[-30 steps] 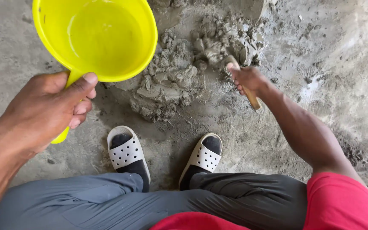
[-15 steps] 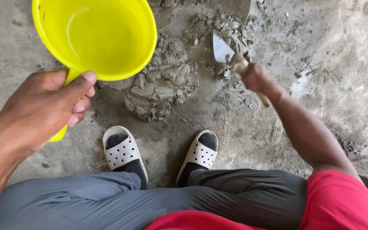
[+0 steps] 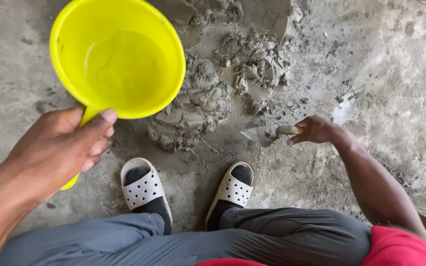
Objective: The person mixes cement on the floor using a trowel and adds water from a scoop to achieve the correct consistency.
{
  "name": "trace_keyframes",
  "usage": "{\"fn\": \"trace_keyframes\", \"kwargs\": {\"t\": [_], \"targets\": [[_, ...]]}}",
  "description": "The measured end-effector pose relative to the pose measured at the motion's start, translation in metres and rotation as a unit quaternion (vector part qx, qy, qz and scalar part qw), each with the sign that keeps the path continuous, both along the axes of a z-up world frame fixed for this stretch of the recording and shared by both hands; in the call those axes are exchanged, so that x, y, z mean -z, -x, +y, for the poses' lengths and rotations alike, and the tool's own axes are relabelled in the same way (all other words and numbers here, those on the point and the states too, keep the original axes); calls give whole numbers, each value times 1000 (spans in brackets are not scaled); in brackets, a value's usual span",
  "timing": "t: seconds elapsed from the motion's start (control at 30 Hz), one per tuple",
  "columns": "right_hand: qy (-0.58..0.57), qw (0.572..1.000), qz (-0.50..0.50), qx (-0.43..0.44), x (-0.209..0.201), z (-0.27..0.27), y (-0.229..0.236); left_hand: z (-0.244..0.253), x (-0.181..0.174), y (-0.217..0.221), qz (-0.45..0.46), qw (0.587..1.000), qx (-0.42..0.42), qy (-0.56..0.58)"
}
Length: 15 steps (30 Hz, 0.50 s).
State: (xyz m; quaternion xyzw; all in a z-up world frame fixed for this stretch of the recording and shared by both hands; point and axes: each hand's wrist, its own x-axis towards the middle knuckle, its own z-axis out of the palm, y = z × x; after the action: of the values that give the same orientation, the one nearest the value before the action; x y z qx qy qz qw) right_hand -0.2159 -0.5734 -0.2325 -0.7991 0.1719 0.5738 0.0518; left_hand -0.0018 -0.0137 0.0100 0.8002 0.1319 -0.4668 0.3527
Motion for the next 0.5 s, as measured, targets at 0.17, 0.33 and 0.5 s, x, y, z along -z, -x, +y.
{"fn": "trace_keyframes", "kwargs": {"t": [0.17, 0.33, 0.5], "targets": [[104, 838, -125, -521, 72, -22, -27, 10, 14, 3, -4, 999, -36, 35], [-75, 932, -194, 296, 39, -6, -74, 3, 9, -1, -3, 999, -42, 8], [-206, 747, -165, 611, -24, 30, -91, -5, 2, -2, -10, 999, -34, 4]]}}
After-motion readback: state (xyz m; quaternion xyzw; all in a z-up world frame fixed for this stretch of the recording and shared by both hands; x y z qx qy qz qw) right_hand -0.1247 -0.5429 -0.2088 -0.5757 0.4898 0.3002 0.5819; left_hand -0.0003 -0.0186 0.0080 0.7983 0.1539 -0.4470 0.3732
